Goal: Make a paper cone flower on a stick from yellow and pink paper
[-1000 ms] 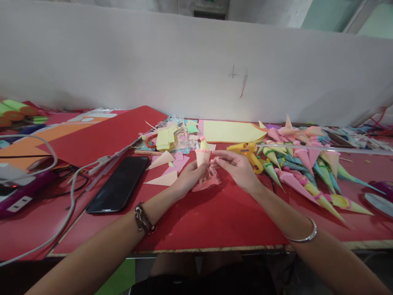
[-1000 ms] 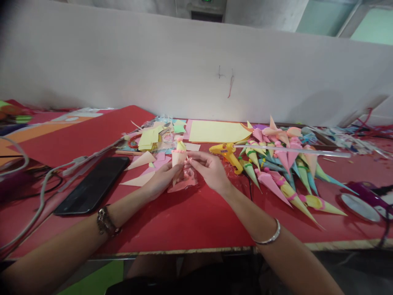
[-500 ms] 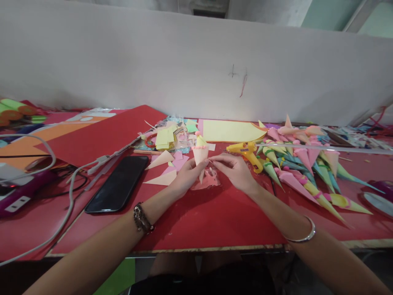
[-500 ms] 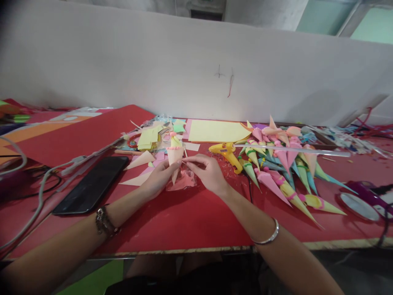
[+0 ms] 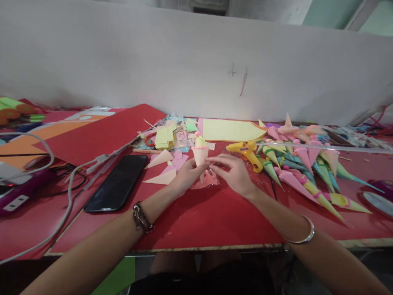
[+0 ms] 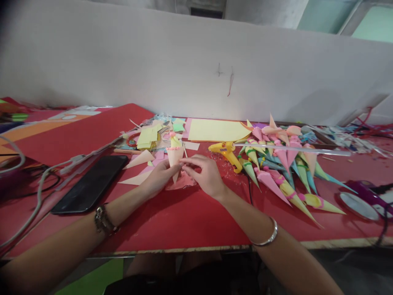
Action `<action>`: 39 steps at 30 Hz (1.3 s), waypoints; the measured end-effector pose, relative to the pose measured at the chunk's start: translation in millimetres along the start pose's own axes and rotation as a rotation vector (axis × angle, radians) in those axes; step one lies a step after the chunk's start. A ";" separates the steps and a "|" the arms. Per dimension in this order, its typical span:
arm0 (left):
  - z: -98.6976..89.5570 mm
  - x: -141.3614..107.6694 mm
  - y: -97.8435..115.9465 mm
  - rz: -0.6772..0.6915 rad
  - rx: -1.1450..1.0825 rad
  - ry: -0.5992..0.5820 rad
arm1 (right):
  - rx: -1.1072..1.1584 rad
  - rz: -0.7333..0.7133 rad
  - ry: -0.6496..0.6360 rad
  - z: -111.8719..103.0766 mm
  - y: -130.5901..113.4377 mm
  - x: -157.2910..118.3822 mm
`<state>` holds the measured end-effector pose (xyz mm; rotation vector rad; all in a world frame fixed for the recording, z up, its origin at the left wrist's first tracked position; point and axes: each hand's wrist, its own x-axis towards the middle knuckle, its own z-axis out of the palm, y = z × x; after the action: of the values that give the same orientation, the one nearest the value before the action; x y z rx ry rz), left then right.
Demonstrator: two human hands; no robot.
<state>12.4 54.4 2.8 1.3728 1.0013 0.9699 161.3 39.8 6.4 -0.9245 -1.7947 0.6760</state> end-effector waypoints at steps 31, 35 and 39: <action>-1.2 2.5 -7.6 -0.022 -0.222 -0.078 | -0.169 -0.237 0.104 1.2 -2.0 0.1; 0.8 2.0 -5.3 -0.056 -0.318 -0.077 | -0.273 -0.340 0.073 1.5 -1.2 0.3; 2.3 1.9 -3.8 -0.070 -0.378 -0.073 | -0.391 -0.354 0.049 1.1 0.3 -0.1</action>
<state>15.0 55.6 -1.0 1.0444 0.7595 0.9912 160.4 39.8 5.7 -0.8323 -2.0169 0.0772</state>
